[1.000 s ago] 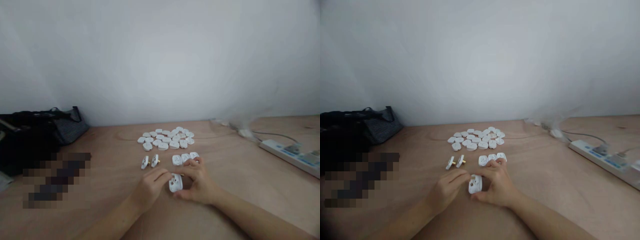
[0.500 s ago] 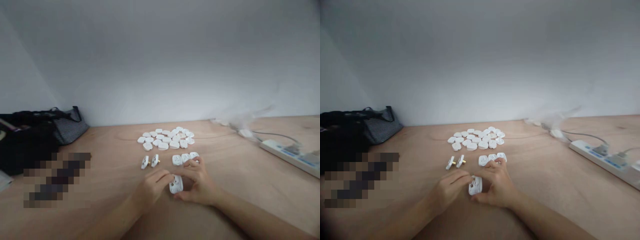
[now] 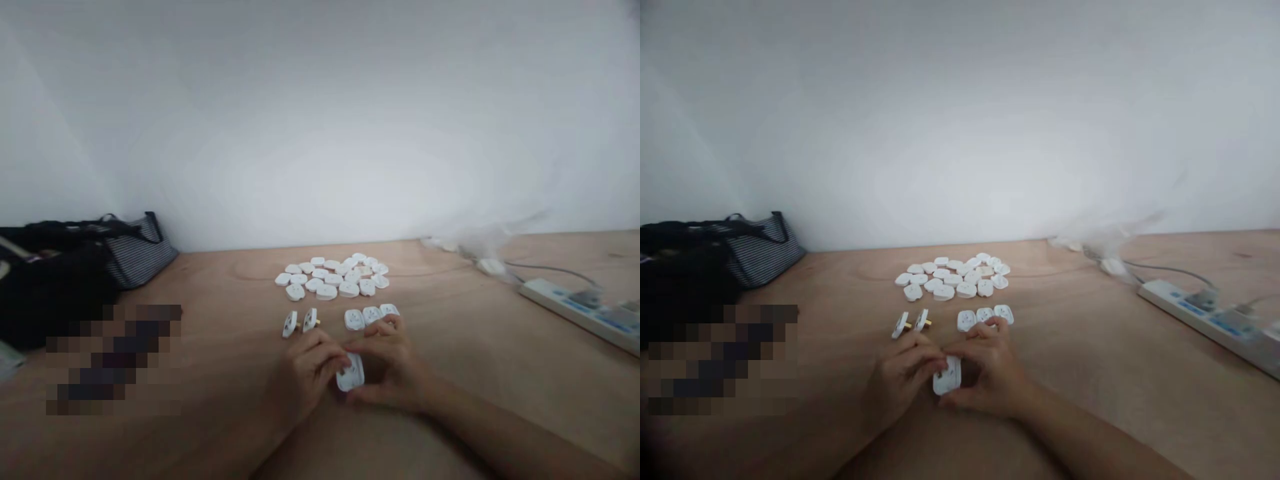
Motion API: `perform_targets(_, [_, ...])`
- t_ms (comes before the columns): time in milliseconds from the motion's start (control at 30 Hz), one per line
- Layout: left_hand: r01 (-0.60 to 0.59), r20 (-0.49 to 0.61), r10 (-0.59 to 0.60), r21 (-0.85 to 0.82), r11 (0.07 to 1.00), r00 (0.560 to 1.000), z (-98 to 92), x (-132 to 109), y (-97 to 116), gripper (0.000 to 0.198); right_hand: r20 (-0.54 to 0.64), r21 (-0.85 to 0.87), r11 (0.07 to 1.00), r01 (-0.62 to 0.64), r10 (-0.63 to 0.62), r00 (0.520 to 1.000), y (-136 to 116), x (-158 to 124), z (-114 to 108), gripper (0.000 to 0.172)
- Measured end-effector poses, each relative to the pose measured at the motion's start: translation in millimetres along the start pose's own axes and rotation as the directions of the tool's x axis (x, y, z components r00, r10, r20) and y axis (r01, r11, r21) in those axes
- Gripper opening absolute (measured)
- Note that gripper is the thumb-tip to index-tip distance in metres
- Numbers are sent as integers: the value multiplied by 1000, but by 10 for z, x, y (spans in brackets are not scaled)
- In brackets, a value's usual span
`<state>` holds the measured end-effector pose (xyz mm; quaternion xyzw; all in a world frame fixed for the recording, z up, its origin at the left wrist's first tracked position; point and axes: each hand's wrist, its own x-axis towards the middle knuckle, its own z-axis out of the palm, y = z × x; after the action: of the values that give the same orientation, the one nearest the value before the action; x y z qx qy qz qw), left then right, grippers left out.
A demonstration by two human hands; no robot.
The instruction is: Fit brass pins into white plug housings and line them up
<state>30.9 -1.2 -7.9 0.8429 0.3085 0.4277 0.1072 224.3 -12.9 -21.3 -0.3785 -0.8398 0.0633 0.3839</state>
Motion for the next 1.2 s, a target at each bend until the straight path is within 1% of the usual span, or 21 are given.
perform_targets(67, [84, -68, -83, 8, 996, 994, -9, 6, -10, 14, -18, 0, 1000, -10, 10, 1000, -7, -3, -1, 54])
perform_targets(100, [113, -94, -112, 2, 994, 989, -25, 11, -19, 17, -30, 2, 1000, -18, 18, 999, -7, -5, -3, 56])
perform_targets(133, [118, -97, -119, -12, 993, 988, -47, 16, -30, 20, -43, 5, 1000, -24, 24, 999, -2, -6, -5, 58])
perform_targets(167, [99, -70, -101, -31, 995, 992, -73, 21, -43, 23, -53, 9, 1000, -27, 27, 998, 6, -7, -6, 59])
perform_targets(233, [24, 44, -21, -75, 997, 999, -122, 26, -70, 36, -64, 10, 999, -31, 32, 997, 31, -9, -5, 62])
perform_targets(300, [-28, 143, 42, -94, 995, 989, -148, 24, -99, 53, -72, 3, 999, -37, 37, 997, 58, -11, 6, 66])
perform_targets(367, [-40, 199, 56, -86, 996, 978, -146, 15, -124, 61, -76, -14, 999, -37, 36, 996, 76, -13, 25, 72])
perform_targets(467, [-24, 232, 38, -62, 998, 972, -120, 2, -141, 56, -63, -46, 999, -14, 11, 998, 85, -9, 28, 78])
perform_targets(533, [-10, 243, 22, -52, 999, 970, -112, -6, -138, 51, -36, -64, 998, -2, 0, 999, 100, 1, -22, 83])
perform_targets(567, [-2, 238, 12, -43, 999, 971, -113, -10, -135, 49, -17, -70, 997, -11, 10, 1000, 118, 8, -66, 82])
perform_targets(600, [5, 227, 2, -31, 1000, 974, -114, -15, -132, 48, 6, -76, 997, -28, 29, 1000, 144, 14, -120, 79])
perform_targets(633, [12, 213, -8, -16, 1000, 977, -116, -20, -129, 47, 36, -81, 995, -61, 64, 997, 178, 19, -179, 67])
perform_targets(700, [34, 174, -36, 18, 999, 984, -113, -34, -130, 49, 91, -115, 986, -121, 132, 987, 256, 26, -288, 31])
perform_targets(733, [45, 154, -49, 30, 999, 987, -108, -41, -134, 49, 100, -135, 981, -141, 155, 983, 292, 28, -327, 22])
perform_targets(833, [63, 117, -68, 44, 997, 991, -82, -59, -153, 49, 141, -184, 971, -150, 178, 974, 340, 41, -350, 15])
perform_targets(933, [67, 109, -71, 41, 997, 991, -60, -68, -173, 49, 219, -238, 967, -95, 149, 964, 298, 69, -274, 14])
perform_targets(1000, [66, 112, -71, 40, 997, 991, -53, -69, -182, 49, 250, -272, 960, -73, 143, 958, 262, 87, -216, 13])
perform_targets(1067, [60, 117, -64, 37, 998, 991, -48, -70, -188, 49, 254, -286, 955, -79, 155, 955, 244, 97, -174, 11])
perform_targets(1200, [40, 115, -44, 38, 998, 992, -42, -68, -196, 49, 213, -271, 956, -111, 172, 962, 254, 90, -144, 8])
